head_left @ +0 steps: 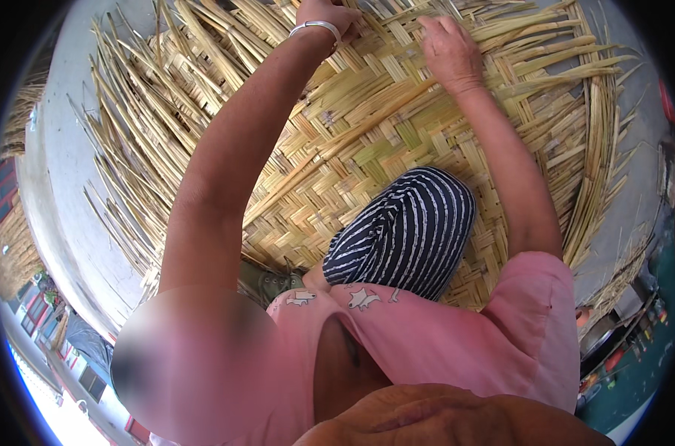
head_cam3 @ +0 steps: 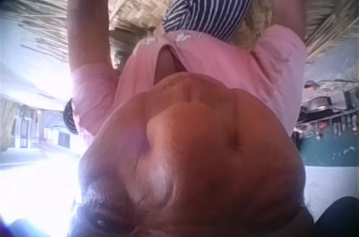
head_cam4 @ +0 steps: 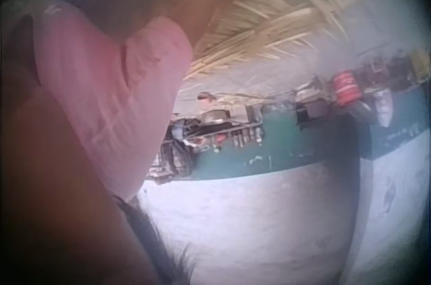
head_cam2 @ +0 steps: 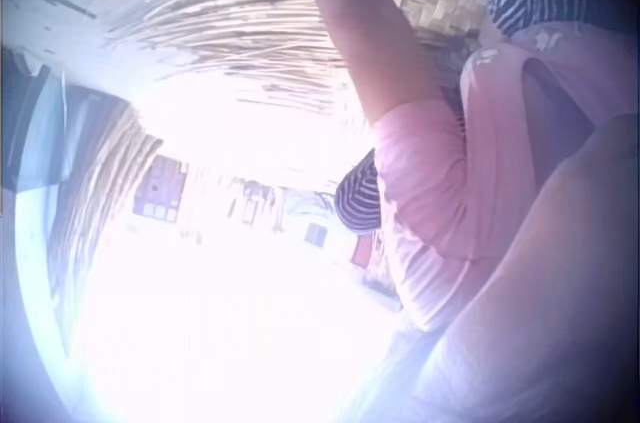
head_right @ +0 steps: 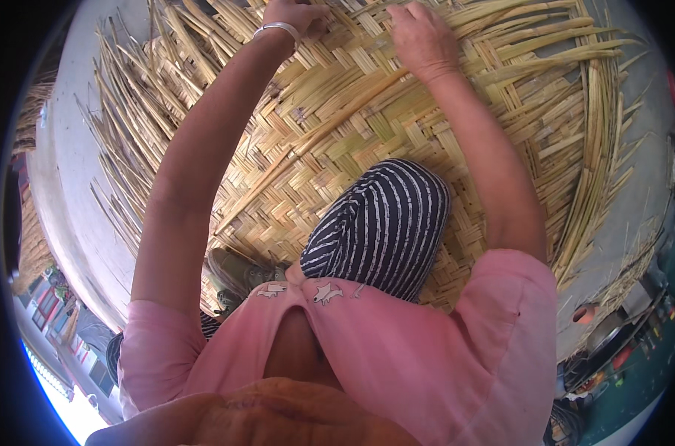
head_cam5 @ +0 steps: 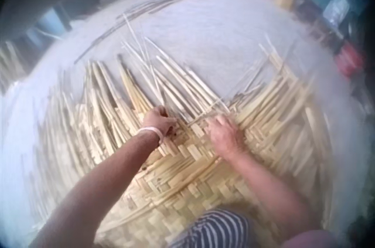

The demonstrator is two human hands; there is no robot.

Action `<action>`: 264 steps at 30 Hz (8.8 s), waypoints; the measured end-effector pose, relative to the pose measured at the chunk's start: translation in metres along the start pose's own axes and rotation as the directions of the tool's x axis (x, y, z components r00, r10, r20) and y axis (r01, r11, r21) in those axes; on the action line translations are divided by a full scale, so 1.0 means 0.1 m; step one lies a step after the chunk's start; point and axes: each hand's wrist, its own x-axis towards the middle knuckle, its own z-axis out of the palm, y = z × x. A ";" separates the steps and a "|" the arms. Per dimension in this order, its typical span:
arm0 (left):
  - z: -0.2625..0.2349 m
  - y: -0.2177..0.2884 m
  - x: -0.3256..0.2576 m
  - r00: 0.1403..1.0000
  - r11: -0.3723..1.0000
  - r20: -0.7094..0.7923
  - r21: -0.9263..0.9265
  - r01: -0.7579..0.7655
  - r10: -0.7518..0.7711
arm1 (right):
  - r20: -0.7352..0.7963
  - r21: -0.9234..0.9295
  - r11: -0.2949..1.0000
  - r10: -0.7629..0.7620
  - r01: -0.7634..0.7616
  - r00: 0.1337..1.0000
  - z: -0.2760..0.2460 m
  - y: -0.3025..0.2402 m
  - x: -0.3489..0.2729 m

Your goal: The person sits on the floor and weaves a large mat using dried palm leaves. They interlace the leaves by hand, periodically adjusting the mat and adding new strands to continue the pattern.

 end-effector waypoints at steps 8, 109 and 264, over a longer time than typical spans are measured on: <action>-0.18 0.06 0.25 0.993 0.997 -0.109 -0.046 -0.054 0.048 | -0.045 0.018 1.000 0.007 -0.006 0.999 -0.01 0.00 -0.01; -0.31 -0.39 -1.97 0.791 0.256 0.354 0.811 -0.525 0.499 | 0.670 -0.206 0.975 0.204 -0.085 0.714 -0.94 -1.36 -0.18; -6.78 -2.58 -5.30 0.254 0.614 -0.952 -0.303 -0.729 -0.169 | 0.715 0.313 0.637 -0.646 0.704 0.267 -0.93 -3.73 0.45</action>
